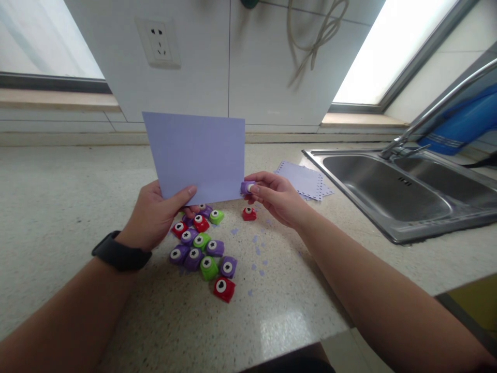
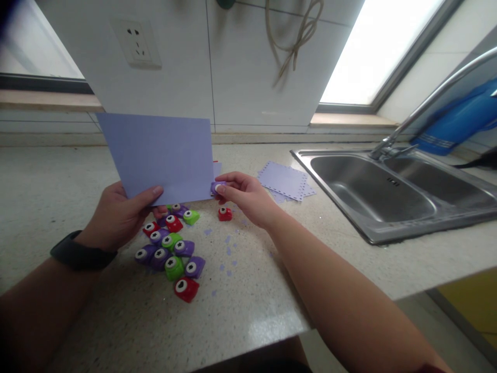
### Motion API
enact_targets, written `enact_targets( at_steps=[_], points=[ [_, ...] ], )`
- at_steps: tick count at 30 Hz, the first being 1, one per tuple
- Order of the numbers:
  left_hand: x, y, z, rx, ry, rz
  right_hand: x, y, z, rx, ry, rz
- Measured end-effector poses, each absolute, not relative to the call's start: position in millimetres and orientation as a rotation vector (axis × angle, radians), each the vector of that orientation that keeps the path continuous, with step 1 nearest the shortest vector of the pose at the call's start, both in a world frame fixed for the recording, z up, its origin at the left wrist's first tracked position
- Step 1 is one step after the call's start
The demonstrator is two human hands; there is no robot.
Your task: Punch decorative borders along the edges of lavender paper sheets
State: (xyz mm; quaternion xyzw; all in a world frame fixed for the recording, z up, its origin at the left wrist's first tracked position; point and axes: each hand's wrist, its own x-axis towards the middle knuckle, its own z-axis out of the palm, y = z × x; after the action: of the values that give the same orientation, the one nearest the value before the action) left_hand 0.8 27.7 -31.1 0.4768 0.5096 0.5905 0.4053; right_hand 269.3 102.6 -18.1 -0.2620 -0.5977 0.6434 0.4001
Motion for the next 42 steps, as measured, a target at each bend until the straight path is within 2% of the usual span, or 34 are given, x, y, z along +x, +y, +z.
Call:
enact_targets(
  at_steps=[42],
  points=[
    [0.4, 26.5, -30.2, 1.203, 1.273, 1.471, 268.9, 104.9, -22.3, -0.586, -1.471, 1.655]
  ],
)
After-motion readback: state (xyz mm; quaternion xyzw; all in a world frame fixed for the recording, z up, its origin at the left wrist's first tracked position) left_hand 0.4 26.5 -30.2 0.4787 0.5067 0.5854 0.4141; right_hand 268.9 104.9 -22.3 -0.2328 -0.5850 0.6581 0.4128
